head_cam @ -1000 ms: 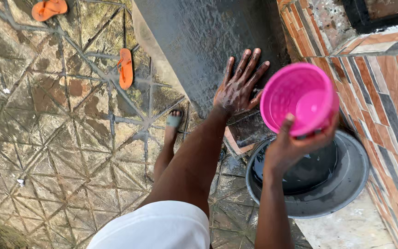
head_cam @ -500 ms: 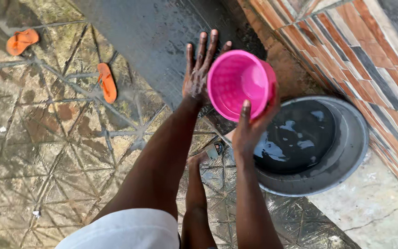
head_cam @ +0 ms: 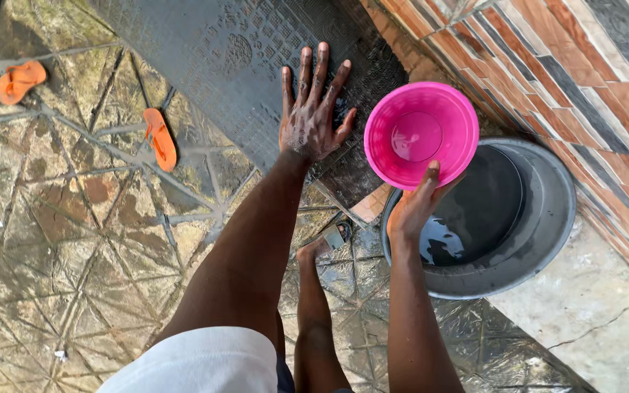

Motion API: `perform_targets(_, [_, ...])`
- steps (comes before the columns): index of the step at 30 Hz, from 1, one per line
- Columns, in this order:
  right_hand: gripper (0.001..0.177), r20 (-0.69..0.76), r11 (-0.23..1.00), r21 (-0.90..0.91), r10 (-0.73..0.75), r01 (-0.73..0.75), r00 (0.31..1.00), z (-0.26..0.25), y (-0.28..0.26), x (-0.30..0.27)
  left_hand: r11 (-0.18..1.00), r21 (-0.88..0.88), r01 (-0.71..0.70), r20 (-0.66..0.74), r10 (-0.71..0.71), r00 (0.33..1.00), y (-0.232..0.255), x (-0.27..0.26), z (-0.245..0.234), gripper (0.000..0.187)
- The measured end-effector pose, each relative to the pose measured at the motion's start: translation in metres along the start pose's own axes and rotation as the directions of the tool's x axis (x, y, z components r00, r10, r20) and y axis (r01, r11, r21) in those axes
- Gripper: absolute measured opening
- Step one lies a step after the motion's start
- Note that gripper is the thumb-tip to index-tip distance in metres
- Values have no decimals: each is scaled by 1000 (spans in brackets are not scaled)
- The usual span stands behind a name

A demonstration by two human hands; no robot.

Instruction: The person washes a mat by scrubbing it with a cloth, rinsing it with water from a bucket using a small pink bowl, and then hanging it on a clothesline with clips to dry.

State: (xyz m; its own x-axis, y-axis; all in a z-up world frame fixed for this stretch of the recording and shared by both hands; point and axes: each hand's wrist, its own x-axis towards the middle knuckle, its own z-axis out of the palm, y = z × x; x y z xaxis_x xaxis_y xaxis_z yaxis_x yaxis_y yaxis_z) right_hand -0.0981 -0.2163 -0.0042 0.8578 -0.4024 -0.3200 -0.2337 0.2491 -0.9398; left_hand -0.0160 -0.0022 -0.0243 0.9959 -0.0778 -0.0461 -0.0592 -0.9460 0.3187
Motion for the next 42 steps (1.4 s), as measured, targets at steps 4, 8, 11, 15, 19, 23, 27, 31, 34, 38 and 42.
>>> perform_targets(4, [96,-19,995,39,93,-92,995,1,-7,-6,999,-50,4,-33,-5,999,-3,3,2,78])
perform_targets(8, [88,-62,999,-8,-36,35,997,-32,-15,-26,999,-35,-1,-7,1,1000,-1,3,2,78])
perform_targets(11, [80,-150,996,-32,-85,81,985,-83,-18,-41,999,10,32,49,-33,998,6,-3,-5,80])
perform_targets(15, [79,-304,983,-181,-48,-8,952,-159,19,-43,957,222,-189,-97,214,972,23,-4,-8,78])
perform_targets(19, [83,-517,689,-629,-26,-359,856,-219,79,-44,623,-156,-767,75,781,619,105,-60,39,71])
perform_targets(23, [101,-575,376,-772,-68,-513,815,-262,127,-46,622,-188,-760,236,780,580,186,-138,117,71])
perform_targets(27, [104,-701,313,-672,23,-671,713,-296,162,-41,862,-151,-484,643,458,614,197,-192,192,71])
perform_targets(31, [116,-703,185,-678,118,-711,701,-322,215,-30,941,-181,-286,694,328,641,183,-231,211,64])
perform_targets(34, [117,-724,166,-643,187,-748,664,-335,269,-16,950,-228,-216,724,313,614,178,-261,202,53])
perform_targets(38, [99,-688,544,-428,321,-721,651,-325,297,-7,921,-240,-306,558,389,733,159,-247,162,52])
perform_targets(42, [102,-472,702,247,689,-668,550,-310,244,-19,885,-392,-251,401,409,820,153,-222,102,43])
